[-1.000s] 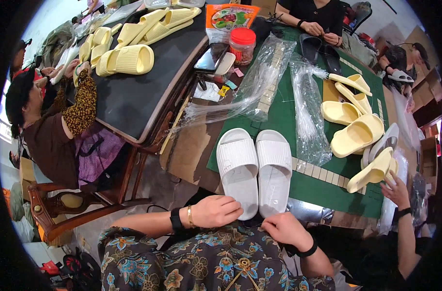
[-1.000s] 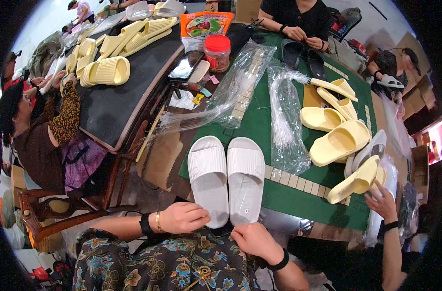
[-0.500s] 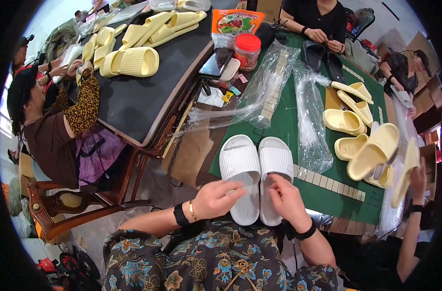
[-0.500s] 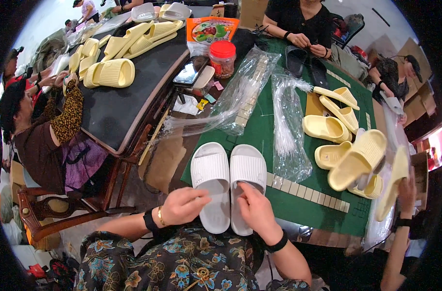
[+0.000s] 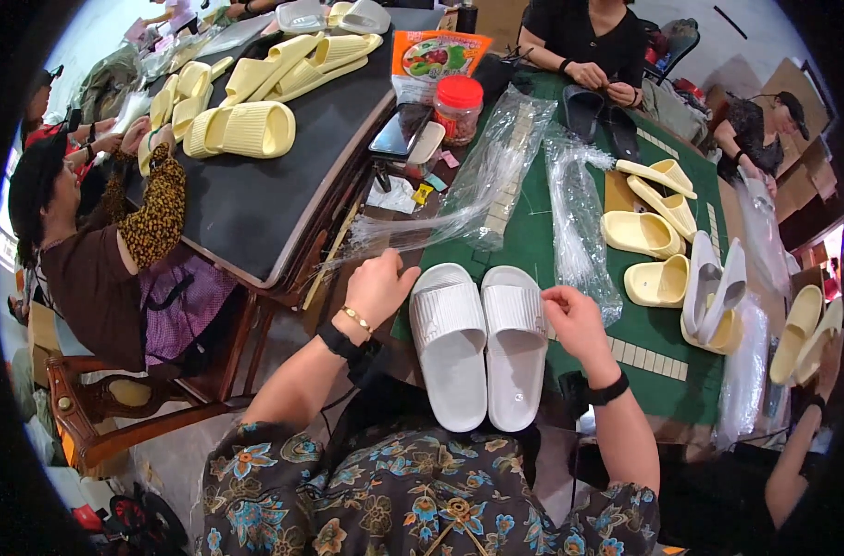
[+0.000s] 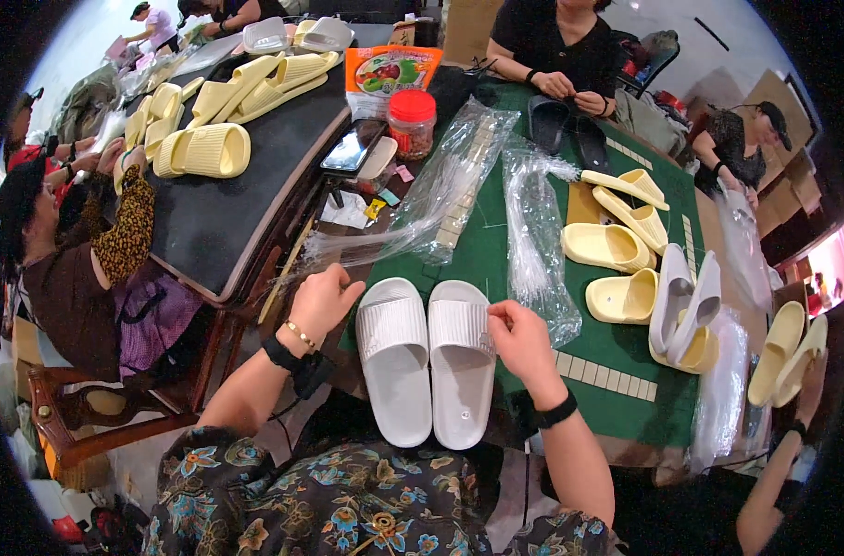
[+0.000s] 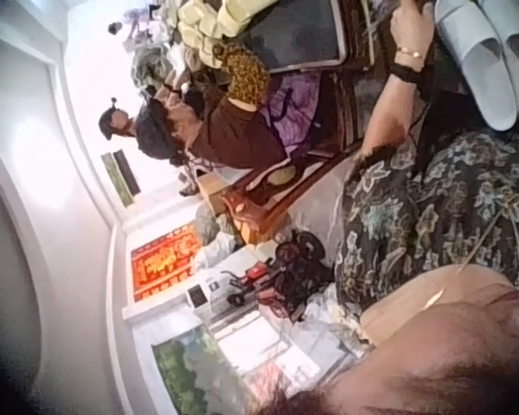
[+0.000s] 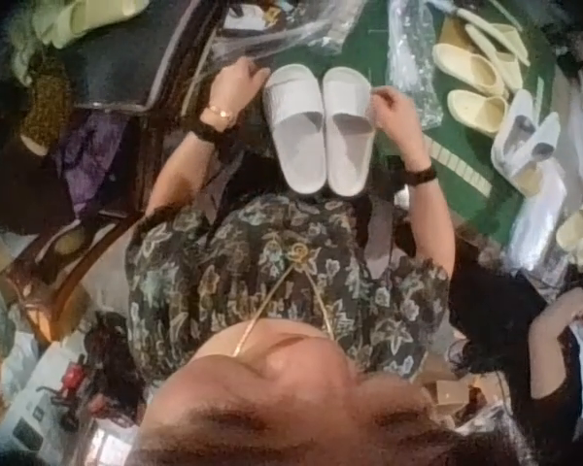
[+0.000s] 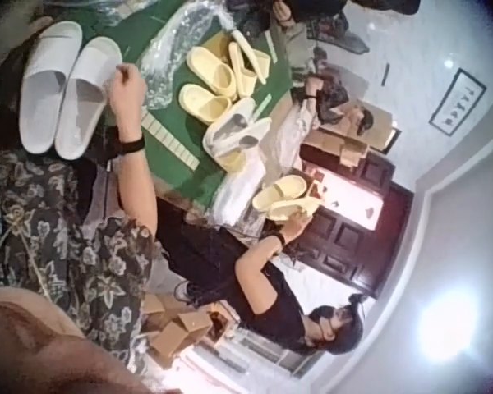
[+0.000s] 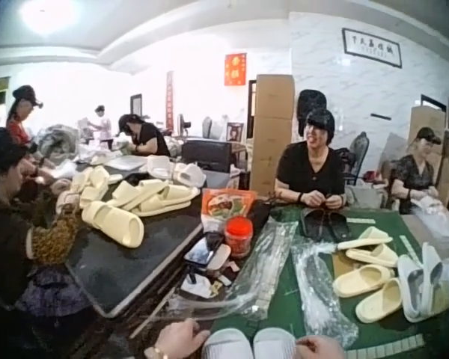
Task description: Finishing and inspecting rubber slides in a workshop environment.
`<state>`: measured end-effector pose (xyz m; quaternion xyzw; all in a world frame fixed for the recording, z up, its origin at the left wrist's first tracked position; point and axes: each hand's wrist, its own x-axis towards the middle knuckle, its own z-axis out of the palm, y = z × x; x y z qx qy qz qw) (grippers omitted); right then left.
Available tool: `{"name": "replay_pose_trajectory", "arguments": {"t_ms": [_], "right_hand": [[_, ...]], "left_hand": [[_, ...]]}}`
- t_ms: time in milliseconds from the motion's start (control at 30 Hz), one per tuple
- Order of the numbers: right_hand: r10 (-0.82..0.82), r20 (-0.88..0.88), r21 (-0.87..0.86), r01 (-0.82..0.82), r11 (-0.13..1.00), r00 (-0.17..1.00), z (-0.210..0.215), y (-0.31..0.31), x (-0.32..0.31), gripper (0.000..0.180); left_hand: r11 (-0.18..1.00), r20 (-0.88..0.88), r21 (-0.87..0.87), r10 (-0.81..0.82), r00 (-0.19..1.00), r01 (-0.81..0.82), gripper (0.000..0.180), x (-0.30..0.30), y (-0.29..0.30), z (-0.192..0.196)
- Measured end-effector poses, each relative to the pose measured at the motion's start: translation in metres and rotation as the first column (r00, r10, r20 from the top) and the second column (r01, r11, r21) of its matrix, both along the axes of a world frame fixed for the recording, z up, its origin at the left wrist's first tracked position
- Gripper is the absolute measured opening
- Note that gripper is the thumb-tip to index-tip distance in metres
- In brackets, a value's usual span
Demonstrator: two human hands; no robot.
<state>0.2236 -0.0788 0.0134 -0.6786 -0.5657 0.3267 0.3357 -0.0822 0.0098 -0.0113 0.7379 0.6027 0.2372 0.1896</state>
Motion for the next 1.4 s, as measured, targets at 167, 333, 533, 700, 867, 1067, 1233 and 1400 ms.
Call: {"name": "replay_pose_trajectory", "arguments": {"t_ms": [167, 333, 533, 700, 867, 1067, 1233, 1400], "right_hand": [[0.046, 0.042, -0.072, -0.043, 0.996, 0.998, -0.020, 0.033, 0.009, 0.025], [0.075, 0.097, -0.135, -0.061, 0.989, 0.992, -0.032, 0.047, 0.004, 0.033], [0.056, 0.032, 0.098, -0.059, 0.993, 0.998, -0.054, 0.048, 0.007, 0.037], [0.005, -0.265, 0.140, 0.033, 0.990, 0.964, -0.026, 0.042, -0.013, 0.027], [0.025, -0.335, 0.229, 0.055, 0.972, 0.942, -0.017, 0.034, -0.049, 0.013], [0.026, -0.176, 0.279, 0.025, 0.960, 0.984, -0.011, 0.029, -0.074, 0.008], [0.041, -0.121, 0.309, -0.001, 0.951, 0.992, -0.013, 0.029, -0.073, 0.008], [0.051, -0.090, 0.333, -0.019, 0.943, 0.995, -0.010, 0.030, -0.075, 0.007]], "left_hand": [[0.994, 0.018, -0.104, -0.008, 1.000, 0.010, 0.033, -0.003, 0.005, -0.013], [0.998, 0.223, -0.028, -0.045, 0.974, 0.052, 0.011, 0.004, 0.005, -0.021], [0.985, 0.344, 0.103, -0.168, 0.924, 0.141, 0.019, 0.024, 0.005, -0.012], [0.985, 0.626, -0.029, -0.115, 0.772, 0.170, 0.035, 0.044, 0.002, 0.008], [0.911, 0.769, -0.259, -0.006, 0.639, 0.320, 0.025, 0.068, -0.002, -0.003], [0.901, 0.760, -0.257, -0.036, 0.649, 0.350, 0.020, 0.068, -0.005, -0.009], [0.888, 0.750, -0.220, -0.111, 0.652, 0.404, 0.028, 0.066, -0.004, -0.013], [0.883, 0.806, -0.226, -0.067, 0.588, 0.411, 0.031, 0.067, -0.007, -0.006]]}}
